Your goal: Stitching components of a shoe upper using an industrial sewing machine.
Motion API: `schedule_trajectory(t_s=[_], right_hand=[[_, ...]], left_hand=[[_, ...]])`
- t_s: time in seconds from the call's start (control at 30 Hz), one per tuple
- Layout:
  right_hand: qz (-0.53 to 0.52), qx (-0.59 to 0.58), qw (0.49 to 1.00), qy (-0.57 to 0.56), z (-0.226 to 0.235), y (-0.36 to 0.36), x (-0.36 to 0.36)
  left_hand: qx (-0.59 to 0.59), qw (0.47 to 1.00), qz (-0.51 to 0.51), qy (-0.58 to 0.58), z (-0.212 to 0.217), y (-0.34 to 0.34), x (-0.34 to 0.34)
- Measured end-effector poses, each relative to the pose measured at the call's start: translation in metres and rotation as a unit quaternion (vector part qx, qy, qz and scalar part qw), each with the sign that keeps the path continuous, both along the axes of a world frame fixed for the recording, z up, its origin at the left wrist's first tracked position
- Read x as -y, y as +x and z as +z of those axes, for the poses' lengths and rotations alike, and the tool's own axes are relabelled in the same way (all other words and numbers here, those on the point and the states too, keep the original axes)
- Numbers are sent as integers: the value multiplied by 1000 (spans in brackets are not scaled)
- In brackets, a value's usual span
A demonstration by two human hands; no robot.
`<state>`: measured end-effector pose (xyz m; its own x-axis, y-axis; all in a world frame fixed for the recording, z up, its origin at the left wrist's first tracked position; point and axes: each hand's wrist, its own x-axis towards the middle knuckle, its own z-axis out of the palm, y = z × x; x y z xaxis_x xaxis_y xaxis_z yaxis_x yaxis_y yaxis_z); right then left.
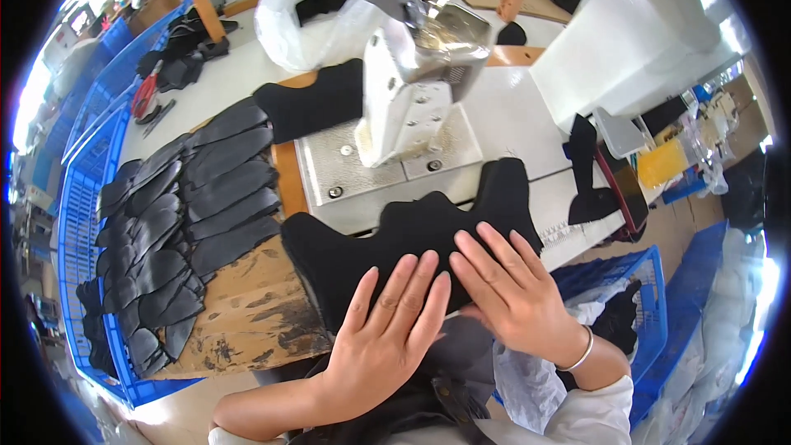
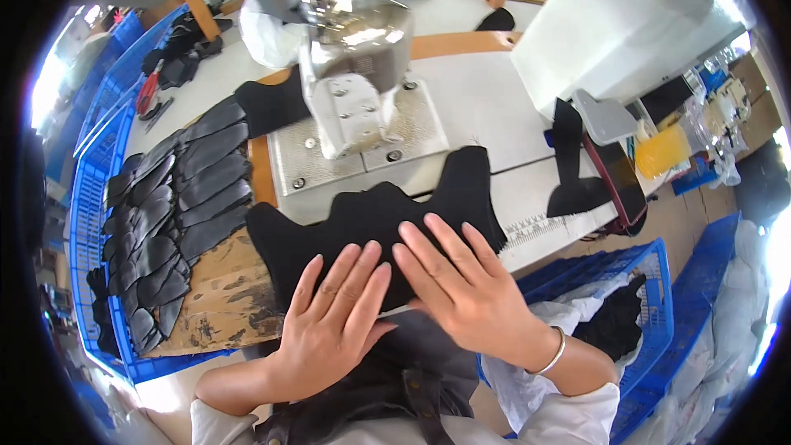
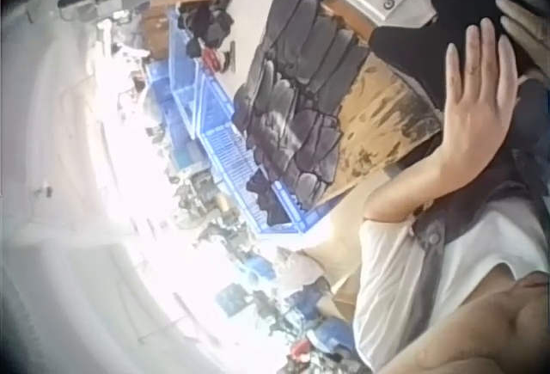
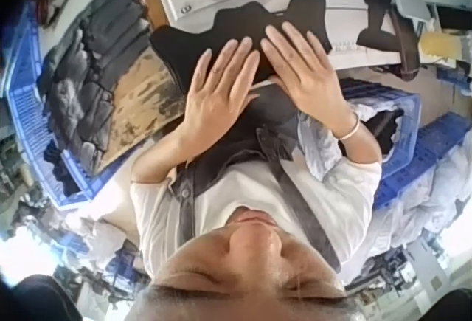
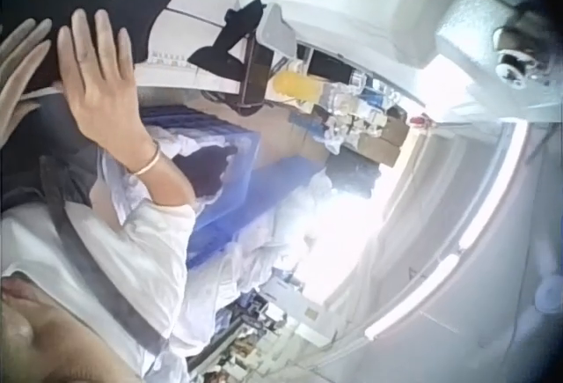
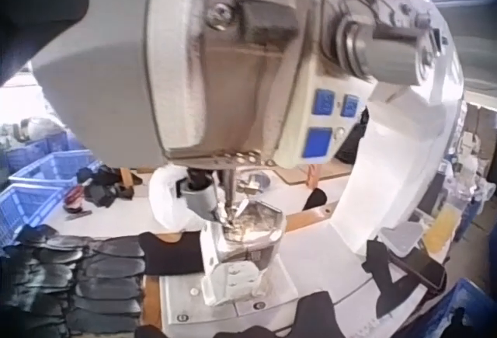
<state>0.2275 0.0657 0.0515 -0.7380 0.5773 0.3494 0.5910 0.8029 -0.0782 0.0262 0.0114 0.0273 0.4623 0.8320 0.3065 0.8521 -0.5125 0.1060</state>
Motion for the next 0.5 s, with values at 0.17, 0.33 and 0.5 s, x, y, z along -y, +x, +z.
schedule_trajectory(t_s=[0.17, 0.33, 0.5], right_hand=[[65, 58, 996, -30, 11, 16, -18], [160, 62, 985, 29, 26, 14, -39], [164, 34, 960, 223, 29, 7, -35]], left_hand=[[28, 999, -30, -22, 22, -18, -6], [91, 992, -80, -29, 31, -22, -25], [-82, 987, -11, 141, 47, -34, -23]])
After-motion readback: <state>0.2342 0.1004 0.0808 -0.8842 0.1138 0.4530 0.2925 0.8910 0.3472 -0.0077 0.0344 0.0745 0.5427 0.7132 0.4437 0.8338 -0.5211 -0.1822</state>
